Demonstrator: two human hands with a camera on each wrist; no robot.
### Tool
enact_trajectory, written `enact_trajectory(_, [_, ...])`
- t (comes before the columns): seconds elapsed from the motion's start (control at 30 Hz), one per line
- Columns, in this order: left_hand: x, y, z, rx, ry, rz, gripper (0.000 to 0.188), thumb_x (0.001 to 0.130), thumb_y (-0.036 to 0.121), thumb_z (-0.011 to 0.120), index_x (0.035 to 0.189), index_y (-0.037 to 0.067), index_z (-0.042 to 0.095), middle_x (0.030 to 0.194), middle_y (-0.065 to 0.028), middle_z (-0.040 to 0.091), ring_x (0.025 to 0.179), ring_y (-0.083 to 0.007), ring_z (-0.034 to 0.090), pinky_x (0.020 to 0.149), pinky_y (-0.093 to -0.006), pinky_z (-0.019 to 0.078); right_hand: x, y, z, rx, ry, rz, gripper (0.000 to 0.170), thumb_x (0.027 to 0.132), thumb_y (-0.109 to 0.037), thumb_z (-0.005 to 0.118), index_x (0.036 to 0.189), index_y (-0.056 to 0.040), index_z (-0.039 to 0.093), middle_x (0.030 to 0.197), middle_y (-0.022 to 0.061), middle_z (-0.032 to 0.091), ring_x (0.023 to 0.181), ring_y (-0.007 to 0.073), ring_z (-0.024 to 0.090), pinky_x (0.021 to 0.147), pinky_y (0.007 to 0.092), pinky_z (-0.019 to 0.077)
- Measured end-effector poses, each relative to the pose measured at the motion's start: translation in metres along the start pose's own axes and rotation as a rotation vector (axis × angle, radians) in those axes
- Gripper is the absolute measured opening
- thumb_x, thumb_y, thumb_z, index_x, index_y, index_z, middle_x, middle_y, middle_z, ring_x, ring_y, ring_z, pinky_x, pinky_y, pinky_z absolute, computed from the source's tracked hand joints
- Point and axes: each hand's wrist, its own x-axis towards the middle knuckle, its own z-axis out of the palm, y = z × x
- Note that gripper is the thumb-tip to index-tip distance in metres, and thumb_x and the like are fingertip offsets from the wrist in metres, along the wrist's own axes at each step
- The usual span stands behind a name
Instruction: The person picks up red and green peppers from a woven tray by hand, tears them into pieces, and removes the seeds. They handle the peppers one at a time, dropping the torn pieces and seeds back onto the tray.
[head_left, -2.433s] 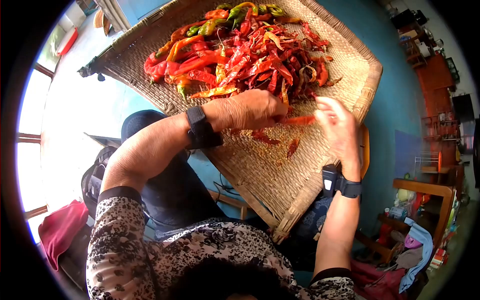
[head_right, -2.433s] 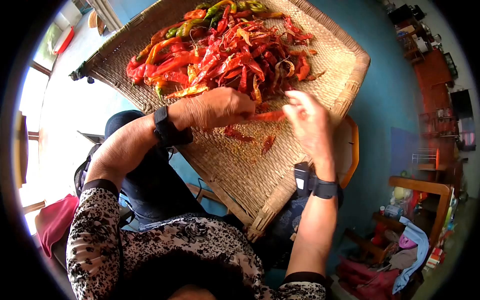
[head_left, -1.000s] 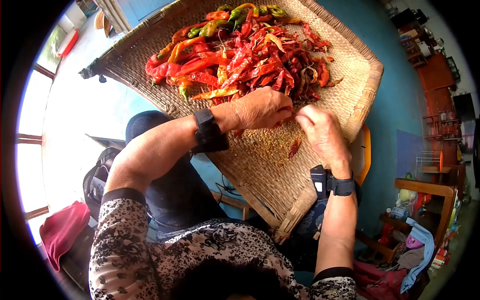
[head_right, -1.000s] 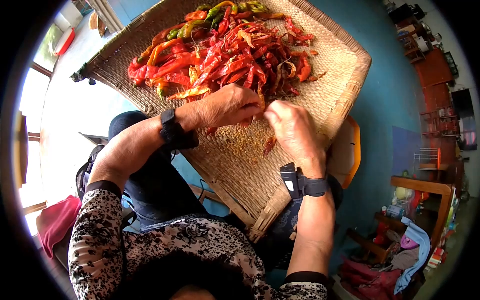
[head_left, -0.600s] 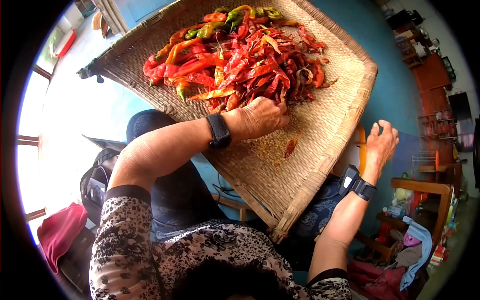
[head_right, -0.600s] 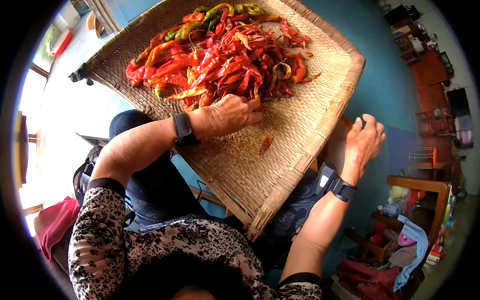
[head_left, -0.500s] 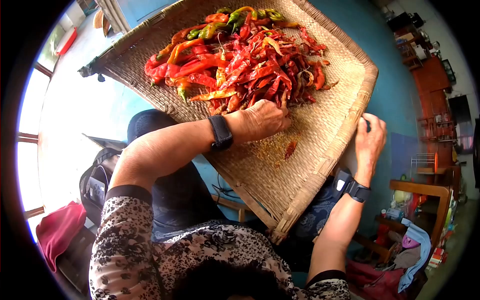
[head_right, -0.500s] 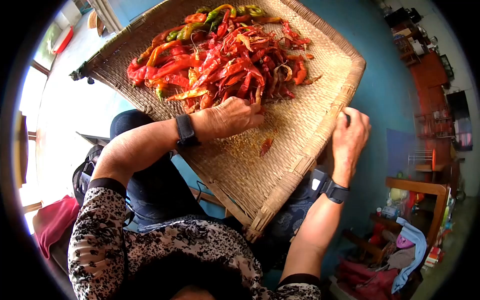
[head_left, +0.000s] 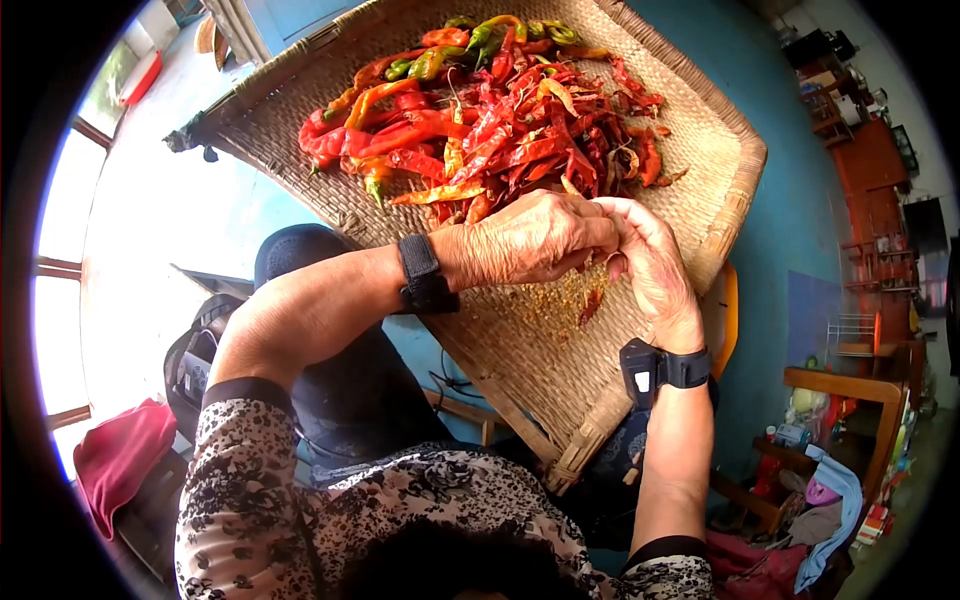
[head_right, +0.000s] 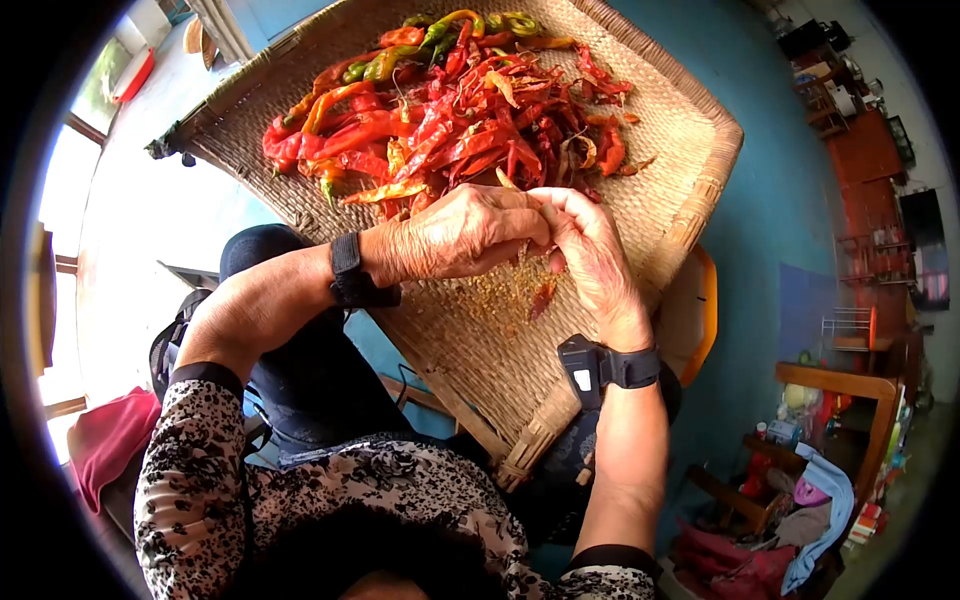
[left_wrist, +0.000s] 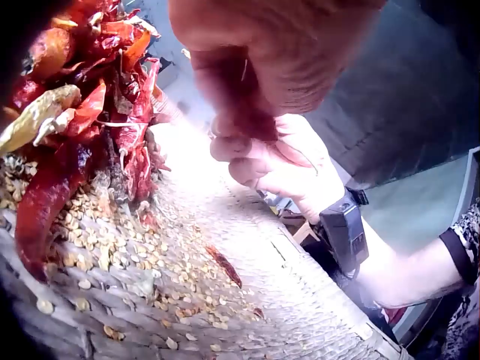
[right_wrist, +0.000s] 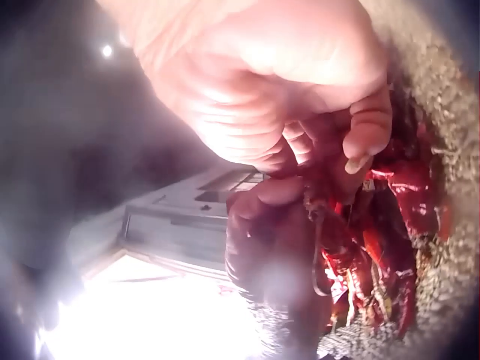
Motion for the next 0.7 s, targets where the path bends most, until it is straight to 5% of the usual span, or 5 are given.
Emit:
enact_trajectory(0.27, [0.007,-0.001,-0.005,-0.164,-0.006,-0.463,0.016,0.095,0.011,0.054,0.106,0.002,0.06,0.083,-0.0089,0.065,0.073,-0.0204,0.068,0.067,-0.0321,0.0538,-0.021,0.003,-0.059,-0.413,0.697,-0.336,0.026,0.091,-0.018,0.062,0.11,-0.001,0.061,0.086,0.0031,0.067,0.072,0.0093,0.059,0.064,0.0249,0.048])
enact_trajectory(0.4, [0.011,-0.013,-0.006,-0.197,0.076,-0.502,0.017,0.095,0.011,0.053,0.108,0.001,0.059,0.095,-0.0128,0.064,0.087,-0.023,0.064,0.075,-0.0329,0.0518,-0.058,0.001,-0.108,-1.071,1.013,-0.091,0.023,0.089,-0.017,0.06,0.109,-0.0058,0.062,0.103,0.0128,0.069,0.083,0.0322,0.067,0.07,0.0366,0.0516])
enact_trajectory(0.43, [0.011,-0.016,-0.004,-0.263,0.121,-0.51,0.018,0.094,0.009,0.054,0.11,0.002,0.058,0.099,-0.0147,0.06,0.089,-0.027,0.062,0.078,-0.0339,0.0508,-0.065,-0.002,-0.11,-1.212,1.015,0.165,0.021,0.088,-0.017,0.061,0.108,-0.0095,0.064,0.105,0.015,0.066,0.089,0.0382,0.064,0.076,0.0399,0.0502])
enact_trajectory(0.53, [0.008,-0.026,-0.001,0.065,0.16,-0.306,0.017,0.095,0.008,0.052,0.111,0.003,0.057,0.095,-0.0133,0.057,0.086,-0.0266,0.062,0.077,-0.0346,0.051,-0.069,0.008,-0.106,-1.459,0.985,0.017,0.018,0.085,-0.014,0.062,0.102,-0.0072,0.064,0.099,0.0154,0.065,0.092,0.0342,0.06,0.082,0.0438,0.0467])
enact_trajectory(0.7, [0.016,-0.012,0.002,-0.393,0.059,-0.591,0.027,0.09,0.001,0.059,0.115,0.003,0.052,0.089,-0.0035,0.056,0.085,-0.0119,0.057,0.076,-0.0275,0.0506,-0.035,0.004,-0.039,-0.489,0.368,-0.255,0.046,0.084,-0.02,0.069,0.126,-0.0071,0.055,0.087,0.0063,0.065,0.076,0.015,0.062,0.07,0.0295,0.0517])
